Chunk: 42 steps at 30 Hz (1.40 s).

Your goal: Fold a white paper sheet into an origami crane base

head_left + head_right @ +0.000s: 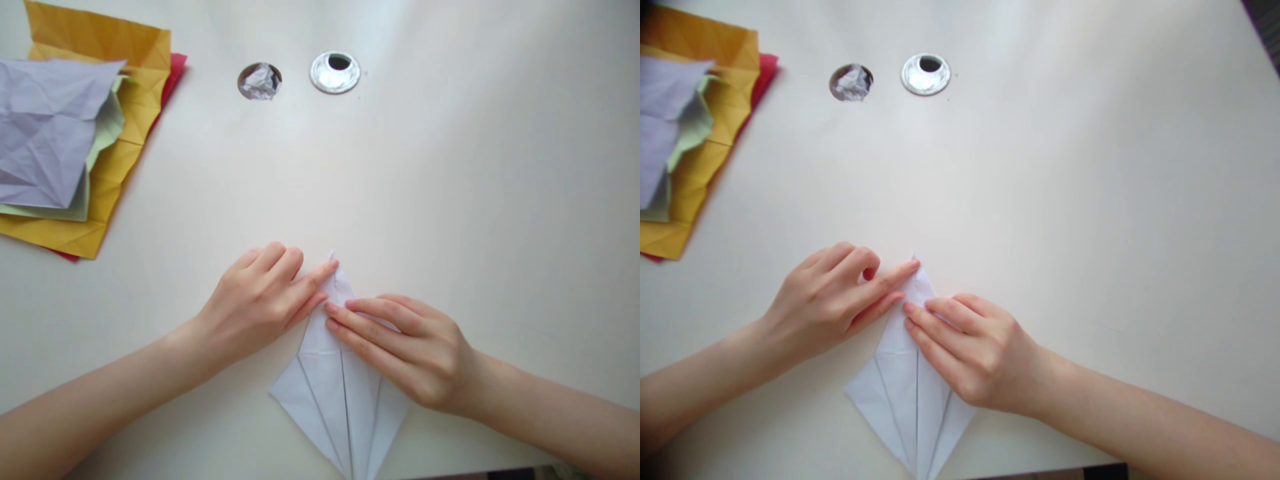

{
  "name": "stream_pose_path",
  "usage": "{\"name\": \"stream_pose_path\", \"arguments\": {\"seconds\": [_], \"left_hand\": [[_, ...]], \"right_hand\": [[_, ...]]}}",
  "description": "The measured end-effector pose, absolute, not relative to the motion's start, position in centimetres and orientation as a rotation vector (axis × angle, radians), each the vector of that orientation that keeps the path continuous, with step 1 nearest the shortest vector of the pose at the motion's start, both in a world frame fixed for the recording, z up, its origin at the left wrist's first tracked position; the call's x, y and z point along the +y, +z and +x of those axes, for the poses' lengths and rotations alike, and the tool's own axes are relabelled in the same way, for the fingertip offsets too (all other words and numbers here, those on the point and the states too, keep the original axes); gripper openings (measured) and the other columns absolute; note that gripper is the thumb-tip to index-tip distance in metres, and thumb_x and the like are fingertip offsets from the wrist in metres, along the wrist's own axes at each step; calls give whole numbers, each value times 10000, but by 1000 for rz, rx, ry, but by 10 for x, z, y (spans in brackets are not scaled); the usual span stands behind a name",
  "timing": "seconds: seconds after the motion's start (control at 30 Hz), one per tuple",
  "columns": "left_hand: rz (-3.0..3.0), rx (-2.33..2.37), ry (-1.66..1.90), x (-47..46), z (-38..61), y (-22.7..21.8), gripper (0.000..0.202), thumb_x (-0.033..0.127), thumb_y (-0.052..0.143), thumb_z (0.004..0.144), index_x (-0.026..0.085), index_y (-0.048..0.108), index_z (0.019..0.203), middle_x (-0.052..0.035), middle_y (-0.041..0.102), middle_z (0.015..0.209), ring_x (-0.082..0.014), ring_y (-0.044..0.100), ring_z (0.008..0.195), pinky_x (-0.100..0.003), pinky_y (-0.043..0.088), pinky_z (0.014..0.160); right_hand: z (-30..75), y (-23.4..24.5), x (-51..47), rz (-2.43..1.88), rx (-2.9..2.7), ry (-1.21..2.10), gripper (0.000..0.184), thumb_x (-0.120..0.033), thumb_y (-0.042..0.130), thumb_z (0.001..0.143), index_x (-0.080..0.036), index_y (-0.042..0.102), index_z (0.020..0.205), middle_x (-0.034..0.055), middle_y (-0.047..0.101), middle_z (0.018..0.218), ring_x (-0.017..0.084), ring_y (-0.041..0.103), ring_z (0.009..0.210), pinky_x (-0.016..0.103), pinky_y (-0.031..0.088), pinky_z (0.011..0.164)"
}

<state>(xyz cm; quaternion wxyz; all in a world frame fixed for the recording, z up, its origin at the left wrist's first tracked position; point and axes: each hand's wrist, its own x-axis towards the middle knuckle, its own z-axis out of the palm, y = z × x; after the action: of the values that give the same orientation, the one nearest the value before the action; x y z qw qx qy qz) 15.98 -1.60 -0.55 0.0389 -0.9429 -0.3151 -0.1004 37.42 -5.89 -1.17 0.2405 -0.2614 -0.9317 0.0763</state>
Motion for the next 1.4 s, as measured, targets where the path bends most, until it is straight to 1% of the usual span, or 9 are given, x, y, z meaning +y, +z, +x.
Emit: {"name": "stream_pose_path", "arguments": {"seconds": [0.2, 0.37, 0.57, 0.77, 0.83, 0.93, 1.07, 1.27, 1.4], "left_hand": [[-2914, -985, -329, -7, 157, -5, 269, 304, 481, 838, 249, 543, 1094, -11, 480, 703, -120, 427, 634, -236, 345, 554], [-2943, -1040, -316, -2, 155, -7, 276, 300, 458, 847, 279, 535, 1111, -10, 484, 712, -120, 425, 644, -239, 348, 569], [-2926, -1153, -349, -5, 160, -9, 271, 292, 434, 854, 258, 556, 1093, -10, 483, 688, -119, 425, 627, -244, 355, 573], [-2803, -1177, -456, -8, 157, -13, 324, 295, 488, 821, 179, 540, 1118, -10, 486, 671, -126, 444, 625, -243, 372, 562], [-2858, -1047, -515, -10, 156, -13, 320, 281, 499, 815, 189, 530, 1120, 6, 471, 652, -112, 431, 599, -228, 365, 541], [-2986, -827, -509, -13, 157, -12, 274, 268, 501, 818, 213, 542, 1083, 18, 461, 646, -98, 419, 583, -214, 359, 522], [-2943, -927, -472, -13, 161, -11, 233, 264, 502, 819, 223, 561, 1041, 10, 475, 658, -98, 426, 583, -218, 352, 512], [-2914, -1025, -450, -15, 159, -12, 272, 322, 512, 819, 222, 566, 1066, 6, 493, 652, -101, 437, 585, -224, 352, 531], [-2915, -1081, -443, -16, 159, -12, 280, 337, 514, 816, 234, 566, 1072, 9, 495, 648, -103, 435, 582, -225, 347, 537]], "right_hand": [[375, -10, -59, -731, -2573, 220, 219, -80, 449, 839, -106, 620, 973, 75, 639, 1073, 168, 575, 962, 306, 538, 706], [376, -15, -61, -718, -2545, 238, 225, -76, 478, 821, -88, 608, 1004, 84, 623, 1101, 183, 567, 980, 319, 535, 717], [377, -16, -61, -727, -2546, 237, 237, -78, 455, 831, -118, 607, 1009, 76, 620, 1109, 173, 557, 992, 316, 538, 716], [376, -17, -61, -724, -2529, 228, 237, -75, 452, 833, -93, 609, 1010, 69, 623, 1102, 184, 568, 973, 317, 533, 708], [375, -16, -60, -719, -2526, 223, 231, -75, 462, 829, -90, 610, 1006, 70, 631, 1087, 184, 574, 963, 316, 534, 703], [374, -12, -59, -723, -2539, 219, 214, -80, 475, 825, -97, 615, 987, 73, 648, 1053, 176, 583, 942, 309, 537, 696], [374, -10, -58, -724, -2557, 220, 208, -76, 490, 816, -94, 615, 981, 86, 651, 1043, 174, 583, 951, 307, 541, 705], [375, -12, -59, -704, -2568, 176, 219, -86, 476, 824, -89, 611, 998, 92, 634, 1078, 184, 582, 957, 314, 545, 715], [375, -13, -62, -653, -2563, 171, 214, -78, 467, 826, -54, 616, 978, 119, 644, 1046, 191, 593, 946, 304, 550, 713]]}}
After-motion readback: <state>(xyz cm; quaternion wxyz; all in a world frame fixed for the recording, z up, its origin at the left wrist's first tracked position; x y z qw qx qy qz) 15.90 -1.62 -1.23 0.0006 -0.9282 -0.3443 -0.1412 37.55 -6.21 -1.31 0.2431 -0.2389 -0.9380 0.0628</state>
